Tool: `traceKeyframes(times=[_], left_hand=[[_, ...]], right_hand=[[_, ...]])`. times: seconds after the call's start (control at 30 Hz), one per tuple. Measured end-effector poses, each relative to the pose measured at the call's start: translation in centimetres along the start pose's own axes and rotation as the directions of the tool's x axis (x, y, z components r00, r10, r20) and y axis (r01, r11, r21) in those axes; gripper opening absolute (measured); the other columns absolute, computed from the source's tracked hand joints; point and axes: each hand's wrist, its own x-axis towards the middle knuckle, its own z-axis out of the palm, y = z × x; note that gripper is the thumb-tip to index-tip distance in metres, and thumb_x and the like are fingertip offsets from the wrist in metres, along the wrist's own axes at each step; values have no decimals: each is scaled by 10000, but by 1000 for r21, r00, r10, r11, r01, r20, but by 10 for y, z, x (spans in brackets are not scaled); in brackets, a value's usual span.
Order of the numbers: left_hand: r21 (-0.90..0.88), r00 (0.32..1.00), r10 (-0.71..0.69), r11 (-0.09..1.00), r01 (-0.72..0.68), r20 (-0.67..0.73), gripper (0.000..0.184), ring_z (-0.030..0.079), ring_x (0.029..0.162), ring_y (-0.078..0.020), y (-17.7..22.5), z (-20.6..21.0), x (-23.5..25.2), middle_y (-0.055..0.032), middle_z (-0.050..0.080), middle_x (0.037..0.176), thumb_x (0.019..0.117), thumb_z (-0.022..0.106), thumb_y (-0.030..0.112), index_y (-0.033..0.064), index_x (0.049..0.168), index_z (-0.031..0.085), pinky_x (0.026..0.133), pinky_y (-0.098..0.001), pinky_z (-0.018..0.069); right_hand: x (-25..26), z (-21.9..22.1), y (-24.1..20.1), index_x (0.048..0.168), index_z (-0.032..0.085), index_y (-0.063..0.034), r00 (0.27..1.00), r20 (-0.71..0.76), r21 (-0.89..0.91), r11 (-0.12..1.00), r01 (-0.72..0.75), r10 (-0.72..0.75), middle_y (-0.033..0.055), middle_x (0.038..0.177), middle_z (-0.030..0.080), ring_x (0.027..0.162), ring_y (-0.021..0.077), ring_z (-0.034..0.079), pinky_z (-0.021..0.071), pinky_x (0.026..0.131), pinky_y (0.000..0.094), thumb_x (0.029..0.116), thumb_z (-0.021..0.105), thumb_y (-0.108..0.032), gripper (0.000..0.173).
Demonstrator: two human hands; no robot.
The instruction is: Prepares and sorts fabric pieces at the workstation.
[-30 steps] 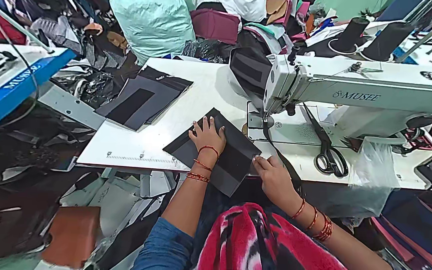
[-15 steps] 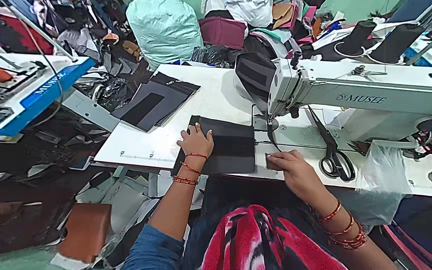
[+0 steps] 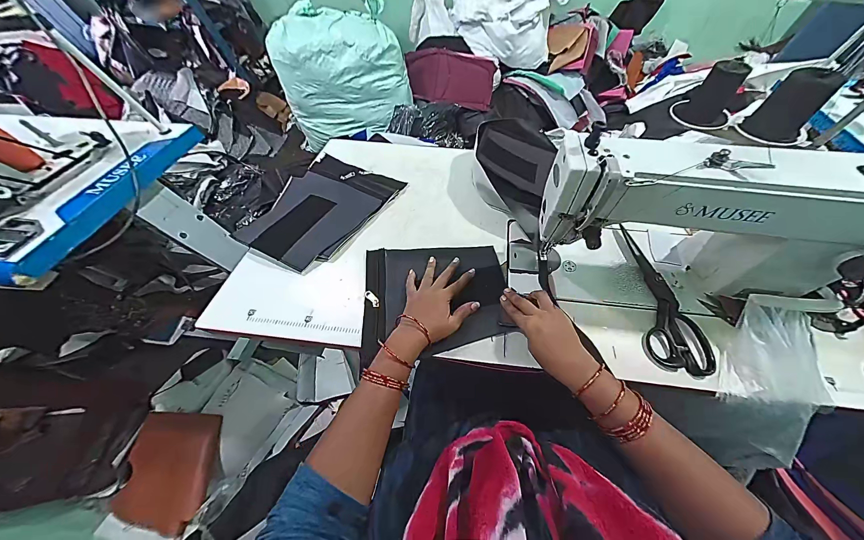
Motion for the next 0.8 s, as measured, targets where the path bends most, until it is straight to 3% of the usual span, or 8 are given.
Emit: traceKeyframes(times=[0.07, 0.27, 0.37, 0.43, 0.5, 0.6, 0.7, 0.8], left_hand=[[-2, 1000, -7, 1000, 7, 2, 654, 34, 1593, -390, 0, 1, 0, -1, 193, 1725, 1015, 447, 633, 370, 1605, 347, 1167, -759, 14], [-65, 988, -151, 986, 152, 18, 666, -9, 1597, -373, 13, -2, -3, 7, 151, 1734, 1021, 438, 638, 365, 1616, 320, 1161, -766, -38], [-139, 920, -388, 909, 392, 56, 706, -74, 1570, -472, 42, -7, -15, -102, 22, 1742, 1058, 431, 555, 258, 1658, 207, 1107, -831, -56], [-149, 899, -413, 889, 433, 147, 696, -108, 1547, -525, 56, -13, -22, -172, -72, 1727, 1087, 411, 471, 211, 1669, 132, 1101, -841, -38], [-109, 911, -356, 917, 383, 208, 642, -69, 1551, -529, 63, -20, -28, -191, -57, 1724, 1102, 405, 397, 225, 1666, 153, 1138, -812, 24], [40, 977, -127, 992, 122, 174, 571, 104, 1556, -492, 46, -25, -23, -134, 73, 1733, 1082, 460, 399, 284, 1624, 322, 1155, -716, 247], [34, 989, 116, 992, -120, 94, 543, 39, 1594, -385, 7, -9, -5, -23, 136, 1736, 1088, 349, 495, 361, 1613, 332, 1211, -672, 114], [-3, 991, -132, 991, 132, 22, 582, 16, 1591, -409, 14, -2, -1, -61, 107, 1739, 1092, 281, 533, 329, 1637, 272, 1199, -725, 19]], right_hand=[[-16, 0, -1, 1376, 658, -70, 1000, -11, -14, 1000, 0, 0, 87, 1460, 608, 1234, 412, 603, 528, 921, 525, 885, 519, 145, 554], [-59, -28, 7, 1217, 767, -117, 996, -83, 68, 997, 31, -25, 50, 1289, 721, 1094, 367, 678, 574, 798, 478, 831, 547, 133, 509], [-71, -46, 20, 1224, 765, -108, 976, -208, 101, 994, -39, 59, 58, 1285, 722, 1076, 380, 683, 576, 784, 492, 836, 549, 135, 506], [-72, -52, 29, 1240, 758, -105, 967, -233, 103, 991, -84, 106, 64, 1290, 720, 1078, 393, 676, 566, 800, 511, 844, 534, 132, 512], [-71, -56, 33, 1246, 756, -107, 965, -220, 117, 986, -118, 142, 73, 1288, 720, 1103, 400, 668, 557, 836, 521, 851, 494, 150, 539], [-62, -56, 33, 1249, 754, -110, 972, -201, 133, 986, -95, 121, 74, 1285, 720, 1116, 389, 664, 555, 865, 517, 853, 490, 144, 539], [-49, -52, 27, 1256, 752, -120, 978, -188, 134, 989, -69, 94, 66, 1291, 718, 1107, 374, 668, 557, 858, 501, 860, 500, 140, 536], [-32, -49, 21, 1262, 747, -119, 981, -160, 134, 987, -85, 106, 70, 1303, 711, 1126, 381, 661, 555, 859, 509, 858, 502, 157, 548]])
